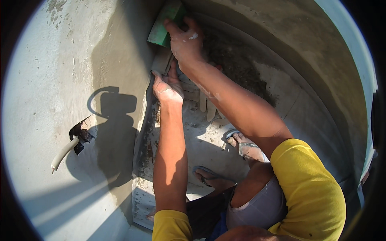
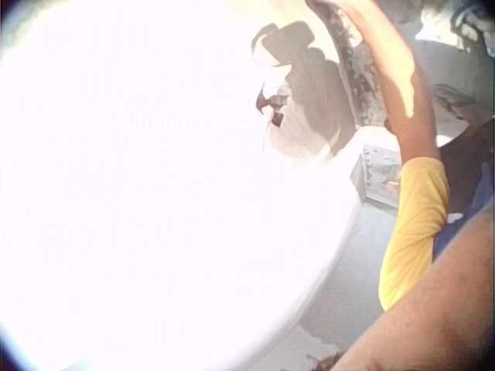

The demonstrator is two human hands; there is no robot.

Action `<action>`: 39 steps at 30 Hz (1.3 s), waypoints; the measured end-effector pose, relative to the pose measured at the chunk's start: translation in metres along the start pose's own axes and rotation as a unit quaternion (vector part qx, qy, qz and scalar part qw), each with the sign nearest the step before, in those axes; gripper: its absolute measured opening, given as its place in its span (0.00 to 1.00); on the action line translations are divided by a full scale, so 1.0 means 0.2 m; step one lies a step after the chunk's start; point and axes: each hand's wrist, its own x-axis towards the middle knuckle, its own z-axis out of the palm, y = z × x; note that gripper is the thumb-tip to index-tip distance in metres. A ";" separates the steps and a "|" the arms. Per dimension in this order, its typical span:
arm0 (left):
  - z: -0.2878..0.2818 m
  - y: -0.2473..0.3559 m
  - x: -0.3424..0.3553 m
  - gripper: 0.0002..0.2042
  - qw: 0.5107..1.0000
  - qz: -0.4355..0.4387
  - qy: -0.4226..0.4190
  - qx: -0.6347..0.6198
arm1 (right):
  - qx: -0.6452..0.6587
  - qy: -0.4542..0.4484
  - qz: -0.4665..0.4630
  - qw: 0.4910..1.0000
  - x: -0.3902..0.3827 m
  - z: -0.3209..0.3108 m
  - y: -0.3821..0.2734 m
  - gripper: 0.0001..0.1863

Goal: Applying mortar to a ceramic tile and fixing it onto a wall surface.

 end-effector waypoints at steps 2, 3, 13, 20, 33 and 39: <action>-0.01 0.00 0.01 0.23 1.000 -0.018 0.001 0.007 | -0.012 -0.003 -0.010 1.000 -0.03 -0.01 -0.01 0.41; -0.03 0.02 0.02 0.23 1.000 -0.017 -0.001 0.007 | -0.010 -0.003 -0.011 1.000 -0.06 -0.02 -0.02 0.41; -0.05 0.01 0.02 0.22 0.994 -0.040 -0.085 -0.049 | -0.003 -0.046 -0.020 0.999 -0.05 -0.07 -0.01 0.39; -0.08 0.03 0.01 0.22 0.994 -0.083 -0.048 -0.049 | 0.008 -0.056 0.055 0.997 -0.12 -0.03 -0.01 0.40; 0.02 0.02 0.00 0.19 0.998 -0.026 0.059 0.015 | 0.168 -0.174 0.073 0.968 -0.19 -0.41 0.11 0.37; 0.01 0.00 0.00 0.19 0.998 -0.016 0.056 -0.002 | 0.203 -0.310 0.141 0.918 -0.03 -0.47 0.13 0.38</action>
